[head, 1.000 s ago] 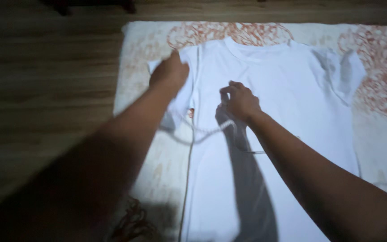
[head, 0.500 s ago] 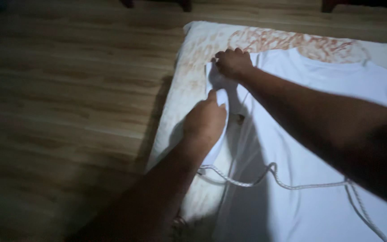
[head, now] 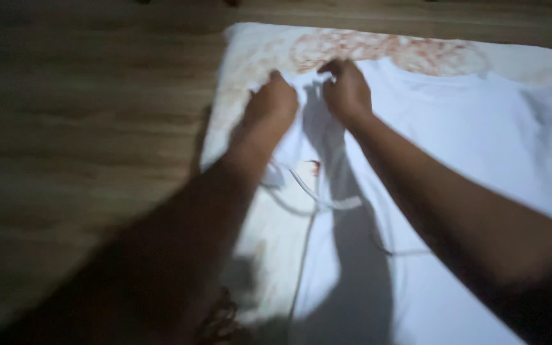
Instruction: The person irons a white t-shirt on a bed, smoothing the fabric and using an electric iron to remove wrinkles. After ironing, the person places the t-shirt on a hanger and hangs it on a clothes rack.
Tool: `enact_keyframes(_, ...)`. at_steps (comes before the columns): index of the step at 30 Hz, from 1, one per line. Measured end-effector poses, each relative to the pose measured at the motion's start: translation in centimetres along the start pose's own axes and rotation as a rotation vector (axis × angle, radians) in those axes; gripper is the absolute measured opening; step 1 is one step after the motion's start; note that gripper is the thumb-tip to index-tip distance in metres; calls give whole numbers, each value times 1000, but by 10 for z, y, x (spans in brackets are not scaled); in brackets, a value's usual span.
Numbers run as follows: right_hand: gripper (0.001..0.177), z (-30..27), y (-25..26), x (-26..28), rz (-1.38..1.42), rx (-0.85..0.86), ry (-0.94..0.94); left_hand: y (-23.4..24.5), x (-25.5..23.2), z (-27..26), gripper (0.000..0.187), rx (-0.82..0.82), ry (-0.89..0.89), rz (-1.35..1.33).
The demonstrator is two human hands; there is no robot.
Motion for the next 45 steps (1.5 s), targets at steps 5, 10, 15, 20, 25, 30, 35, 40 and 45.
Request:
enact_keyframes(5, 48, -104, 52, -19, -276, 337, -345, 2, -26, 106, 38, -142, -76, 45)
enact_keyframes(10, 85, -151, 88, -20, -432, 438, -343, 6, -24, 139, 39, -129, -135, 38)
enact_keyframes(15, 91, -154, 89, -22, -444, 458, -383, 17, -23, 89, 43, -90, -199, 79)
enact_keyframes(20, 91, -154, 83, -30, -477, 482, -404, 3, -10, -40, 56, 72, -219, 0)
enact_keyframes(25, 94, -155, 84, -30, -462, 507, -446, 11, -16, -101, 56, 49, -300, 87)
enact_keyframes(30, 91, -155, 85, -26, -458, 535, -455, 6, -43, -46, 56, 19, -379, 140)
enact_keyframes(35, 55, -156, 91, -28, -353, 460, -372, 4, -94, 41, 40, -189, -531, 114)
enact_keyframes(40, 39, -178, 109, -22, 206, 441, -323, 12, -96, 53, 40, -96, -381, 77)
enact_keyframes(45, 31, -246, 127, 27, 552, 379, -603, 25, -72, 10, 40, -34, -269, 74)
Point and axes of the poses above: each hand's wrist, its own z-axis towards the middle knuckle, its own y-axis out of the back of the hand, x = y × z, the point moved 8 cm from there along z, towards the middle knuckle, and after that the axes turned 13 degrees about z, right-handed, at the moved point
